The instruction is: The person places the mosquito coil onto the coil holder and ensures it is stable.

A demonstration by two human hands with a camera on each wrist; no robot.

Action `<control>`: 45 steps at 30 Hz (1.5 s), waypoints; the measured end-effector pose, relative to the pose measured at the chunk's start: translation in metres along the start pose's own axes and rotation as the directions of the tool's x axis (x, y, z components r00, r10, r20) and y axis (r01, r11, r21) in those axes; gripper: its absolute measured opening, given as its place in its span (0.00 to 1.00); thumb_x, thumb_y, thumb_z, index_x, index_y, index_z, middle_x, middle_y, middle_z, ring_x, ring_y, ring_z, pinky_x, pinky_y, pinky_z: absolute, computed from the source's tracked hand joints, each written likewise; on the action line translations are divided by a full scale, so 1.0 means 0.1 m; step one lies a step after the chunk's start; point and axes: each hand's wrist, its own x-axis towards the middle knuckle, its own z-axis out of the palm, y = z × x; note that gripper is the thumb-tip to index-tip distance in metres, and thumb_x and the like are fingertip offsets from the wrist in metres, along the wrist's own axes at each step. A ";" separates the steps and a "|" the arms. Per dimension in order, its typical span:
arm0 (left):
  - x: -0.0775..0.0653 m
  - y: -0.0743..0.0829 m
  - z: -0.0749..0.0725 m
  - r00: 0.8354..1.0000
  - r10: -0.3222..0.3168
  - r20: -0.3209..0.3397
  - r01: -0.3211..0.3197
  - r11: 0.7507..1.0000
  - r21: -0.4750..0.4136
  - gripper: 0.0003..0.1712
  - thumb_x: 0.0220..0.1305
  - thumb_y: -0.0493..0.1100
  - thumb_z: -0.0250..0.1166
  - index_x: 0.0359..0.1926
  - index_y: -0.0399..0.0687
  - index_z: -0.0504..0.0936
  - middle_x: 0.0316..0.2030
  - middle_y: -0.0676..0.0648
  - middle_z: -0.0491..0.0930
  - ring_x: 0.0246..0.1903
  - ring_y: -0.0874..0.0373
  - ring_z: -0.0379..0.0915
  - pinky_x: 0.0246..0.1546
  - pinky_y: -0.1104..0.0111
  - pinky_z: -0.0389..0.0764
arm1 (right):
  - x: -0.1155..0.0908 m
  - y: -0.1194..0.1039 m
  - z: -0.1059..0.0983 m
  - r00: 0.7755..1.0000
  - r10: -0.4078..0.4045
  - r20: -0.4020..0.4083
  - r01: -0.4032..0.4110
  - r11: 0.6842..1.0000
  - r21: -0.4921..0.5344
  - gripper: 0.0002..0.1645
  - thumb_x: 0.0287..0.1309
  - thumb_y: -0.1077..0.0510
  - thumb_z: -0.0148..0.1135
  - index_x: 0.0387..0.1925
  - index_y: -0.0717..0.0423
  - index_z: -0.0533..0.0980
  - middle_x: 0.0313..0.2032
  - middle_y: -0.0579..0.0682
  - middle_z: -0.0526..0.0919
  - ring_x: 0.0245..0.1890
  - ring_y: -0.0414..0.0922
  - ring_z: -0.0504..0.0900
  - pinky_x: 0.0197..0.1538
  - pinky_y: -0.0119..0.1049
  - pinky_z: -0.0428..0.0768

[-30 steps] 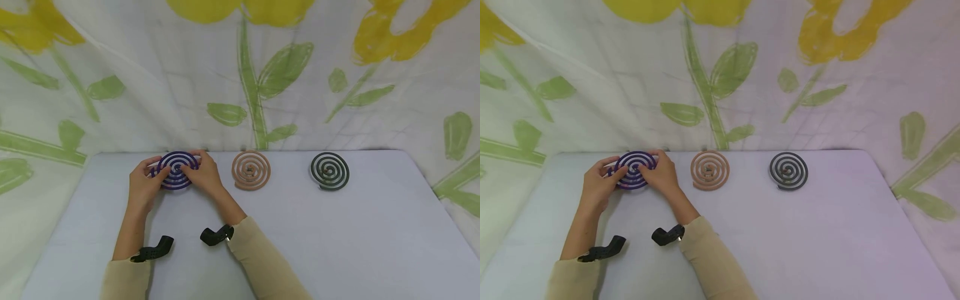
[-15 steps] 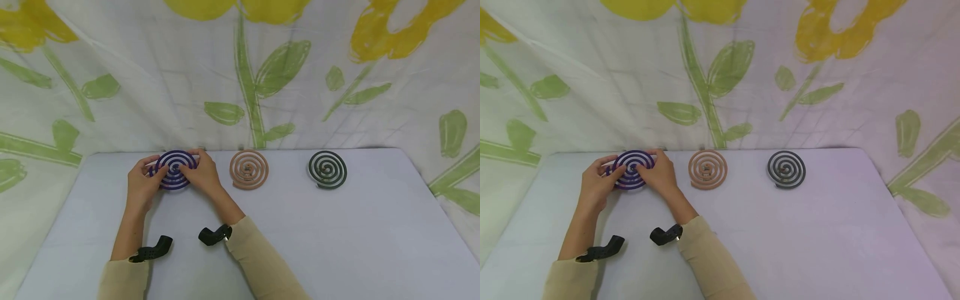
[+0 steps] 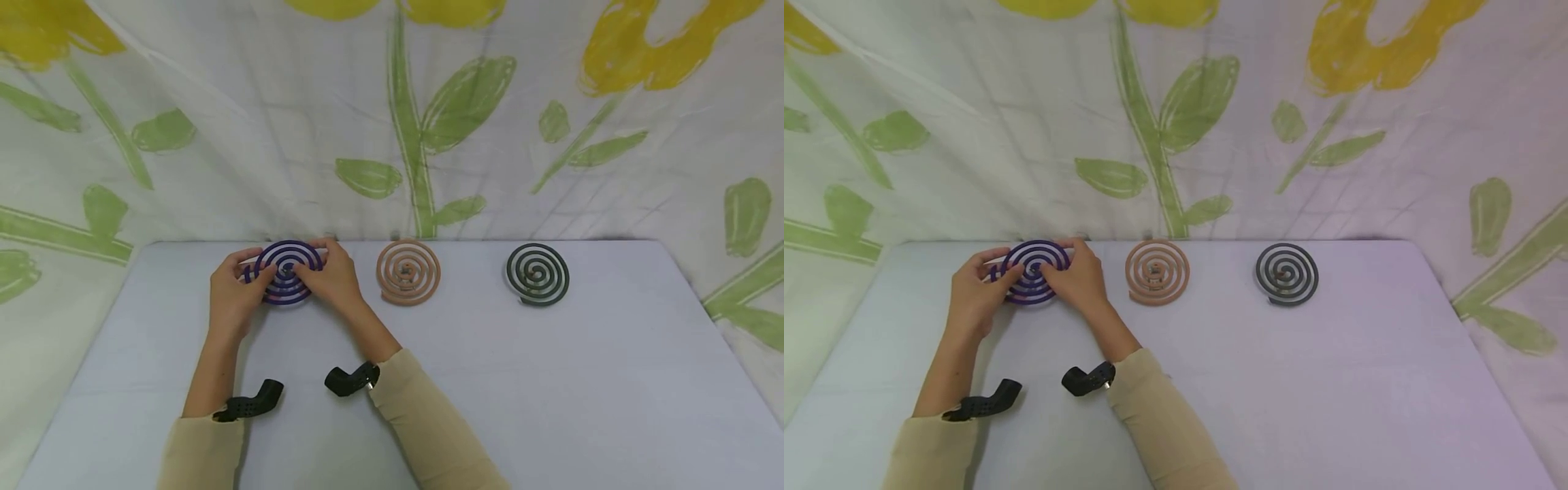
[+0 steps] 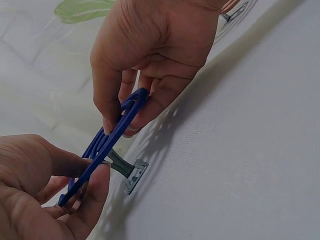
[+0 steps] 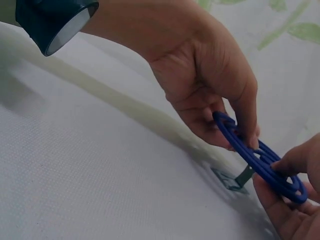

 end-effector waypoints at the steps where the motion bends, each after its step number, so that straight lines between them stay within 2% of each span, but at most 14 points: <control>1: 0.00 0.00 0.00 1.000 -0.003 -0.005 0.003 1.000 -0.002 0.32 0.73 0.43 0.67 0.75 0.47 0.73 0.68 0.35 0.77 0.60 0.49 0.76 0.37 0.89 0.77 | 0.00 0.00 0.01 1.000 0.004 0.002 -0.004 1.000 0.003 0.28 0.59 0.57 0.75 0.60 0.57 0.79 0.37 0.58 0.90 0.29 0.36 0.81 0.34 0.22 0.78; 6: -0.01 0.01 -0.02 1.000 -0.002 -0.030 0.002 1.000 -0.005 0.31 0.73 0.43 0.68 0.74 0.49 0.73 0.67 0.37 0.78 0.58 0.51 0.77 0.39 0.89 0.77 | 0.01 -0.02 0.03 1.000 0.010 0.001 -0.010 1.000 0.015 0.27 0.59 0.57 0.75 0.60 0.57 0.79 0.33 0.56 0.88 0.27 0.35 0.79 0.32 0.22 0.77; 12: 0.00 0.02 -0.02 1.000 -0.016 -0.026 0.016 1.000 0.017 0.32 0.74 0.44 0.67 0.75 0.50 0.72 0.69 0.37 0.76 0.63 0.48 0.76 0.43 0.85 0.76 | 0.02 -0.04 0.04 1.000 0.010 -0.009 -0.010 1.000 0.022 0.27 0.59 0.58 0.75 0.60 0.57 0.79 0.32 0.54 0.88 0.26 0.34 0.78 0.31 0.22 0.77; 24: 0.02 0.05 -0.02 0.999 0.019 -0.027 -0.018 0.999 0.043 0.31 0.73 0.43 0.67 0.74 0.49 0.73 0.65 0.36 0.79 0.54 0.53 0.77 0.37 0.89 0.77 | 0.01 -0.05 0.06 0.999 -0.001 -0.052 0.000 1.000 -0.021 0.27 0.59 0.57 0.74 0.60 0.56 0.80 0.34 0.54 0.88 0.29 0.34 0.78 0.33 0.22 0.75; 30: 0.02 0.06 -0.02 0.999 0.031 -0.041 -0.029 0.999 0.041 0.31 0.73 0.42 0.67 0.74 0.49 0.73 0.65 0.36 0.79 0.55 0.52 0.78 0.36 0.89 0.77 | 0.01 -0.08 0.07 0.997 -0.024 -0.070 0.022 0.999 -0.027 0.27 0.59 0.57 0.74 0.60 0.55 0.80 0.35 0.55 0.89 0.30 0.34 0.78 0.34 0.22 0.76; 41: 0.01 0.03 -0.01 0.999 0.019 -0.043 -0.017 0.998 0.053 0.31 0.73 0.42 0.67 0.74 0.49 0.73 0.65 0.36 0.78 0.55 0.52 0.77 0.35 0.88 0.77 | -0.03 -0.06 0.08 0.999 -0.006 -0.054 0.005 1.000 -0.028 0.28 0.59 0.57 0.74 0.61 0.55 0.79 0.37 0.57 0.90 0.31 0.35 0.80 0.36 0.22 0.78; 45: 0.00 0.00 -0.01 1.000 0.014 -0.023 -0.013 0.999 0.049 0.31 0.73 0.42 0.67 0.74 0.48 0.73 0.65 0.35 0.78 0.54 0.51 0.76 0.35 0.88 0.77 | -0.06 -0.04 0.08 0.998 0.010 -0.063 -0.013 0.999 -0.048 0.28 0.59 0.57 0.74 0.61 0.55 0.80 0.37 0.56 0.90 0.32 0.36 0.80 0.37 0.23 0.78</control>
